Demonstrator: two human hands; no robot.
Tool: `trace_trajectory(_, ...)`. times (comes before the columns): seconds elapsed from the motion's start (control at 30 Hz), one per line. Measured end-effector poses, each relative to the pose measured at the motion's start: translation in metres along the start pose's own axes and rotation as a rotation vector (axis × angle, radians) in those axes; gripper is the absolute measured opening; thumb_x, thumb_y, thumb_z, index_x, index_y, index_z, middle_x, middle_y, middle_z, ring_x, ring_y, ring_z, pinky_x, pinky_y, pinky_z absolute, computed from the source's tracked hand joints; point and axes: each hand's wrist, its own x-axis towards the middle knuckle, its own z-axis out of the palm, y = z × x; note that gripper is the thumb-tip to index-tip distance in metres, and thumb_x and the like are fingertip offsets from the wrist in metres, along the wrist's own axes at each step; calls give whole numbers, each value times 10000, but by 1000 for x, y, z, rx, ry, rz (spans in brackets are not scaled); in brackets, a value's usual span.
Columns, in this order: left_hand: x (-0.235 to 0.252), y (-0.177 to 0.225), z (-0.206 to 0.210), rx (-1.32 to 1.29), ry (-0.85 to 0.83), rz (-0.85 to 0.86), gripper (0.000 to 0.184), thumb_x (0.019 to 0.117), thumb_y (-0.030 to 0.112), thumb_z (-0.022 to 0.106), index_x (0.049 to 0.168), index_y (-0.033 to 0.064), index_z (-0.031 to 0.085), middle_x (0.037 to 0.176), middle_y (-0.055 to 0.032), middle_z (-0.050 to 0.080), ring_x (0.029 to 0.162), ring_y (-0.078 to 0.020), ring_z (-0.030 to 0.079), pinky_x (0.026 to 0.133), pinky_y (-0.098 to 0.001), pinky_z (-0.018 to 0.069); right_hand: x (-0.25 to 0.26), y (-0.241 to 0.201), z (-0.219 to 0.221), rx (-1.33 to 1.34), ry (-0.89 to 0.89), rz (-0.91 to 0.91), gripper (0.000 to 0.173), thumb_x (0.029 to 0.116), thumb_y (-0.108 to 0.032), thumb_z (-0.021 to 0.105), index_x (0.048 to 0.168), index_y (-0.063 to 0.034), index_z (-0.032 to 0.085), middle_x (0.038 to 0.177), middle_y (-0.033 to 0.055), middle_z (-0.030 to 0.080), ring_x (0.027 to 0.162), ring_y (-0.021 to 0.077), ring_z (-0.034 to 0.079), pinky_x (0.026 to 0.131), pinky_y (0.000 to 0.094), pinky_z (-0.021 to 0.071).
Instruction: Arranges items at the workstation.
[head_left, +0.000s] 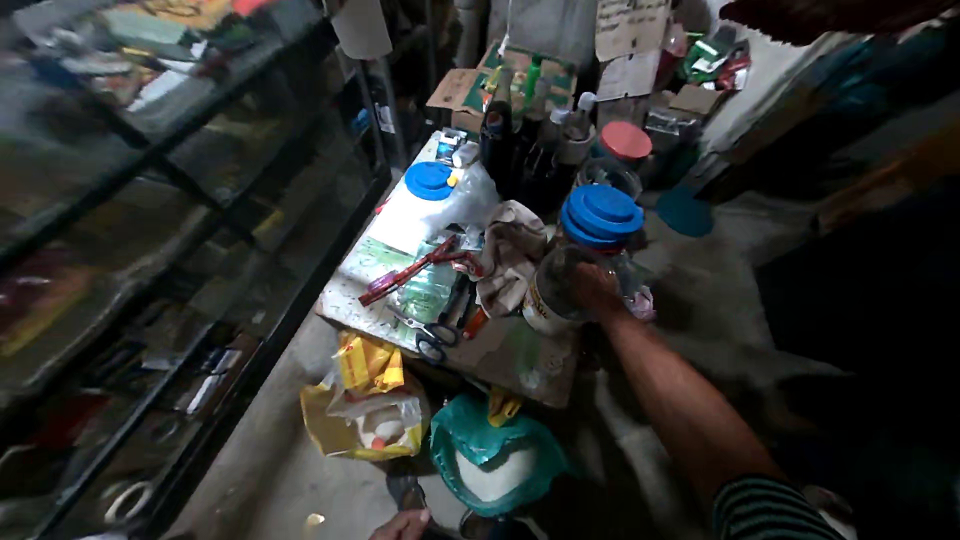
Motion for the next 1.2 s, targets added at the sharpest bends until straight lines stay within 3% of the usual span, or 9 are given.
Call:
trace_trajectory(0.13,14,47,29,54,21,280,249,998,236,625,1025,30,763,886,-70,740,794,-149,696,783,-402,582,-2,-4,-11,-44,-6,-59,422,982,-314,655,1206,44,657,1256,272,650,1185,443,628,944,649,498)
trace_trajectory(0.33,32,133,32,336,238,824,424,979,345,654,1254,25,696,718,-87,696,558,-196,644,566,-411,579,-69,29,-69,205,231,-204,359,998,-184,642,1277,39,605,1172,326,652,1085,516,643,908,713,489)
trace_trajectory(0.4,28,170,27,425,264,937,523,964,372,678,1311,-18,647,708,-100,673,571,-229,637,568,-431,568,-111,51,-85,359,305,-257,285,1025,-176,606,1236,11,653,1062,240,687,883,352,684,798,573,554)
trace_trajectory(0.47,19,206,24,553,226,917,608,940,440,689,1343,-11,627,733,-123,682,619,-287,667,586,-487,570,-148,59,-69,572,325,-307,211,1034,-174,595,1162,-28,677,907,61,661,638,61,603,583,264,553)
trace_trajectory(0.53,14,223,24,708,178,930,646,921,469,700,1394,40,600,760,-136,690,656,-324,686,566,-502,559,-180,48,-25,758,233,-327,181,1021,-138,595,1124,-26,692,897,11,678,642,-1,605,579,203,555)
trace_trajectory(0.77,25,160,-29,1046,-54,1078,414,1001,269,604,1352,51,635,849,-165,656,702,-360,662,550,-476,521,-239,-6,111,1300,-333,-99,317,1105,-250,456,1176,-26,670,751,38,664,524,94,607,485,258,556)
trace_trajectory(0.9,5,143,-80,952,-182,987,436,1016,371,561,1289,53,678,867,-138,702,698,-299,679,597,-459,551,-245,-2,140,1295,-390,-225,400,1128,-280,362,1325,-52,624,949,43,735,664,111,678,540,252,571)
trace_trajectory(1.03,-37,162,-113,1079,-127,998,423,1039,381,521,1293,86,684,740,-129,626,601,-301,602,502,-426,450,-255,-10,169,1253,-427,-344,312,1090,-183,464,1316,-37,621,942,41,720,655,93,666,547,250,581)
trace_trajectory(1.2,-23,147,-137,1065,-83,939,453,1033,426,550,1269,71,701,761,-139,654,613,-289,626,532,-441,489,-267,-40,186,1254,-402,-473,368,1003,-149,625,1361,-62,613,980,28,710,770,74,684,690,252,603)
